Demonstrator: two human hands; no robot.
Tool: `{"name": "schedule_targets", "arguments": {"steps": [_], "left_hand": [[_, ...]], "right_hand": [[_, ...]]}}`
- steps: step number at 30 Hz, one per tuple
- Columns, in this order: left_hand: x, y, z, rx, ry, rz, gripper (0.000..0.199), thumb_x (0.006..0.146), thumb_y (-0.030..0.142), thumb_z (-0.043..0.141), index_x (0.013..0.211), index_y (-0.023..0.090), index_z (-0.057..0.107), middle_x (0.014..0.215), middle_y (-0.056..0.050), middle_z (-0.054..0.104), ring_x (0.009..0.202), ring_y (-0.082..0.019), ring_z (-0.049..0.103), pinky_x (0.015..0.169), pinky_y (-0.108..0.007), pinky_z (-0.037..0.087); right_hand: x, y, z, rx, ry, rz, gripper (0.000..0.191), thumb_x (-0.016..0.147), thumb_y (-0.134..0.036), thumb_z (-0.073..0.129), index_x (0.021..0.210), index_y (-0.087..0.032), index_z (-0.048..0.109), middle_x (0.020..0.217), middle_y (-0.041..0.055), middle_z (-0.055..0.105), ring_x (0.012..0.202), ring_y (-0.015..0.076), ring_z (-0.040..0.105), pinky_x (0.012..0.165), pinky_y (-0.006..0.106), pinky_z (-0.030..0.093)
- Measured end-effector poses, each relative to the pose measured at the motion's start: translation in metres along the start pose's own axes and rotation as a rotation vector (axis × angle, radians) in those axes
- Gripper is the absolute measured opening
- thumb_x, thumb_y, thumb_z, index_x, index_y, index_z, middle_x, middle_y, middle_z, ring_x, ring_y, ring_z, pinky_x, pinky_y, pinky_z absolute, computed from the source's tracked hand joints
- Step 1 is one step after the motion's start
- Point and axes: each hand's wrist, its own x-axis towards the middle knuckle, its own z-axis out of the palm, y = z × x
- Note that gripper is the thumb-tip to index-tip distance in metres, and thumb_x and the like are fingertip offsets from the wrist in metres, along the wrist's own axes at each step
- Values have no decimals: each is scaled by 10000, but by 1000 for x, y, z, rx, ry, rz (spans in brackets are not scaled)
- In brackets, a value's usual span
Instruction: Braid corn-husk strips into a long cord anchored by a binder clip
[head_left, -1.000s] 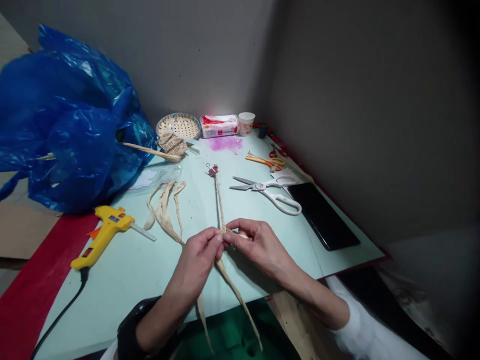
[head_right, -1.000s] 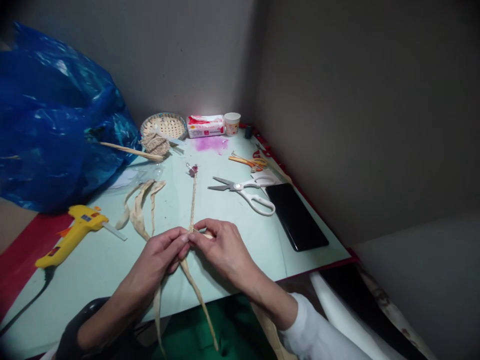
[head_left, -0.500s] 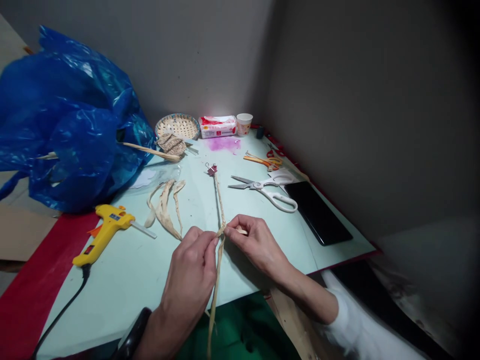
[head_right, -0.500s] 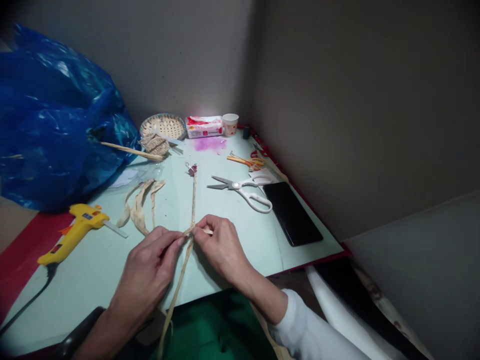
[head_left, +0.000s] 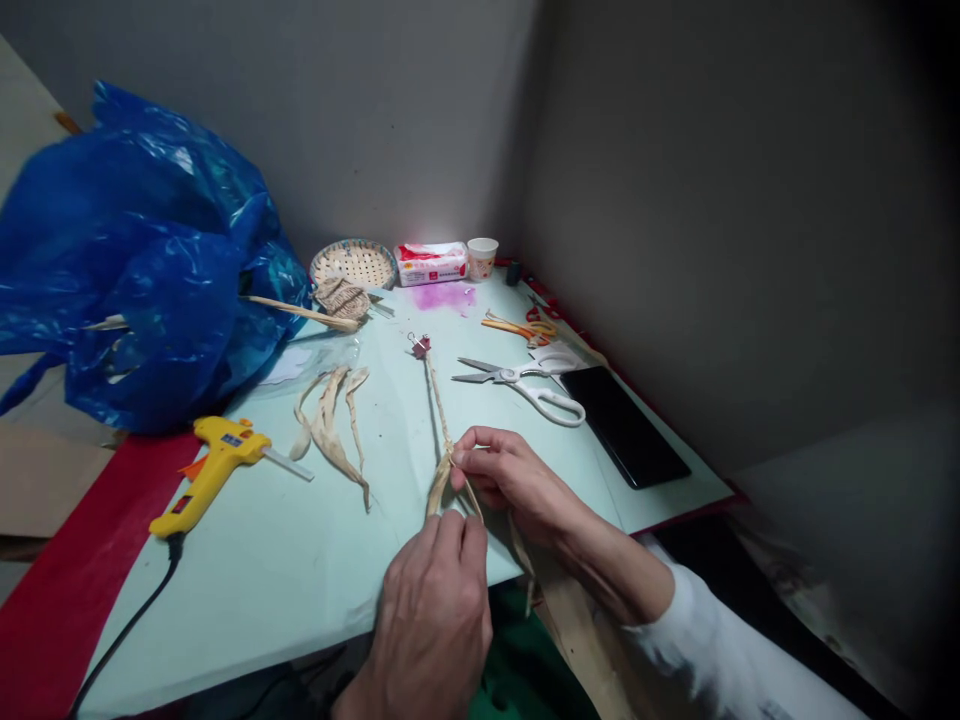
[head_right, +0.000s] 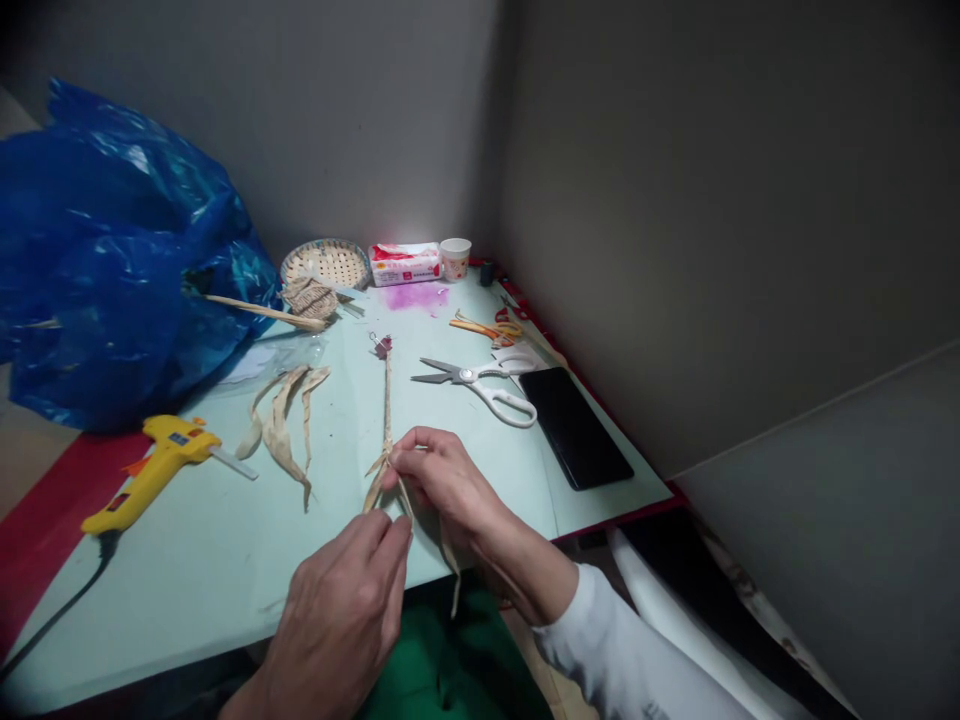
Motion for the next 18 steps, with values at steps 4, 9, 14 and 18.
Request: {"name": "schedule_targets", "arguments": {"steps": [4, 9, 14, 18], "left_hand": [[10, -27, -14, -361, 181, -211, 178, 906, 170, 469, 872, 155, 643, 909, -105, 647, 881, -239, 598, 785, -368, 447], [45, -60, -10, -1202, -326, -665, 178, 885, 319, 550, 996, 180, 565, 919, -57, 664, 846, -177, 618, 794, -308, 446], [58, -55, 8, -1625, -459, -741, 129, 855, 271, 584, 838, 157, 527, 636, 54, 473, 444, -25, 280, 423, -179, 194], [55, -50, 8, -1638, -407, -810, 96, 862, 248, 548, 913, 177, 509, 570, 93, 349, 463, -43, 126, 425, -203, 66]], "right_hand": [[0, 1, -4, 20, 17, -7, 106, 760, -183, 596, 674, -145, 547, 595, -25, 529, 459, 53, 320, 430, 194, 199], [0, 4, -3, 56, -24, -41, 143, 792, -240, 587, 688, -155, 535, 602, -19, 548, 488, 79, 456, 488, 199, 334], [1, 8, -8, 14, -55, -133, 159, 834, -252, 567, 706, -158, 558, 624, -1, 585, 614, 128, 549, 679, 268, 429], [-3, 11, -15, -185, -6, -169, 166, 866, -249, 561, 727, -159, 568, 628, -15, 570, 576, 106, 459, 595, 238, 349]]}}
